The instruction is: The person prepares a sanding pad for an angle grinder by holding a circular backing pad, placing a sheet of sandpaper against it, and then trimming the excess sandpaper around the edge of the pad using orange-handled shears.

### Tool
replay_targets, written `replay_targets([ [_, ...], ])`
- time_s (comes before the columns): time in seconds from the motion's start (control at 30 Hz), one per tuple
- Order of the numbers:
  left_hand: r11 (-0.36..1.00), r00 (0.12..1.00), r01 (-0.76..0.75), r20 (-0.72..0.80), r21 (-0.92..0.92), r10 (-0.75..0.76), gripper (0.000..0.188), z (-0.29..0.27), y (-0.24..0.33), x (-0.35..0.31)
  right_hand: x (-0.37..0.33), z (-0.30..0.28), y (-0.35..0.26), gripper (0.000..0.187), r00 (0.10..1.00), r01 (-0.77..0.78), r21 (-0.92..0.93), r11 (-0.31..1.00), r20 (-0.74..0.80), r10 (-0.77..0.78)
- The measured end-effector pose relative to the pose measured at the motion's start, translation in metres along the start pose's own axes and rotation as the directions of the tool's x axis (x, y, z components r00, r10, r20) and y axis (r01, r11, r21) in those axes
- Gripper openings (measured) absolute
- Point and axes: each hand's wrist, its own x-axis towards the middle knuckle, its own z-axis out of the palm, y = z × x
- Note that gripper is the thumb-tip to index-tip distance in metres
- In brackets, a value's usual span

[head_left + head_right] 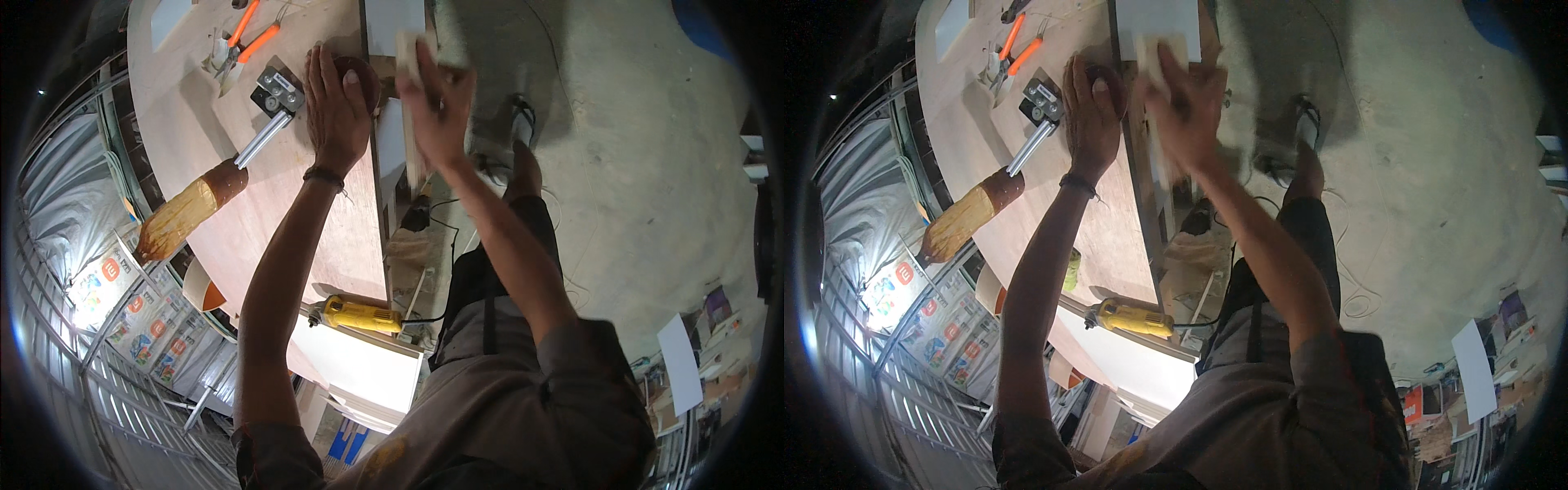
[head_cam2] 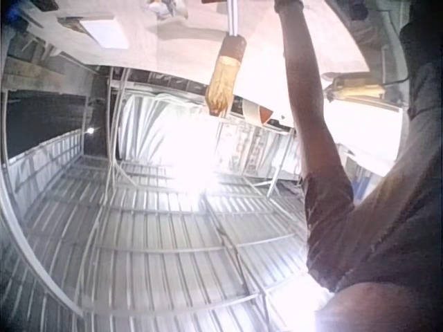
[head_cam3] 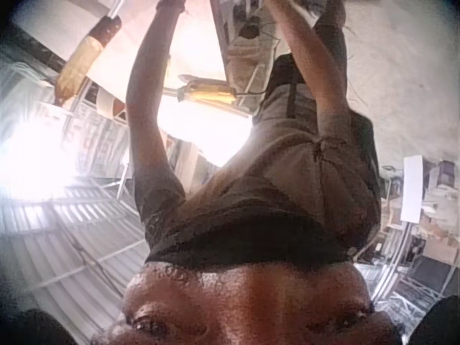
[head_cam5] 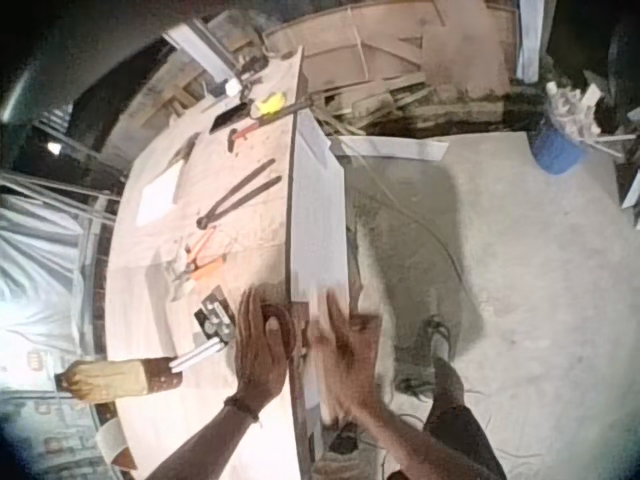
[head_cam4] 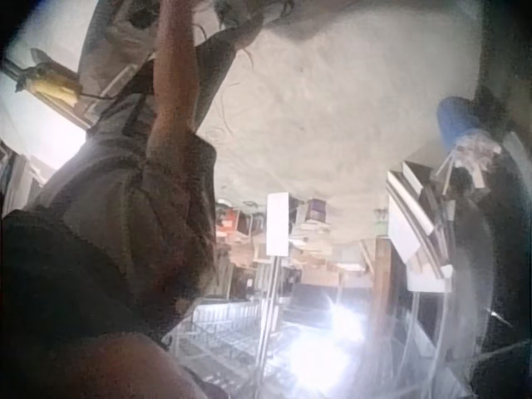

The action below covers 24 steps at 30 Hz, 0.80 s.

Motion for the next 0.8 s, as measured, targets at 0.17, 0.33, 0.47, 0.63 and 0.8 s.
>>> replay_targets([
  [0.17,1.000,0.999,-0.006,-0.031,-0.012,0.005,0.062,-0.002,0.002,-0.001,0.024,0.029,-0.009,0.059,1.000,0.003,0.029,1.000,-0.003,-0.002],
  [0.33,0.981,0.981,-0.189,0.051,0.033,0.187,0.062,-0.007,-0.001,0.018,0.099,0.032,0.002,0.055,0.987,0.031,0.085,0.996,-0.160,-0.017],
  [0.47,0.882,0.873,-0.458,0.242,0.110,0.423,0.063,-0.034,-0.034,0.032,0.031,-0.026,0.012,0.071,0.953,-0.303,0.200,0.932,0.063,0.296],
  [0.63,0.923,0.923,-0.378,0.113,0.078,0.369,0.066,-0.036,-0.023,0.038,-0.022,-0.070,0.002,0.077,0.918,-0.339,-0.099,0.935,0.180,0.352],
  [0.8,0.999,1.000,0.011,0.014,0.034,-0.011,0.070,-0.003,0.007,0.009,-0.033,-0.057,-0.033,0.077,0.915,-0.349,-0.005,0.937,0.214,0.342],
])
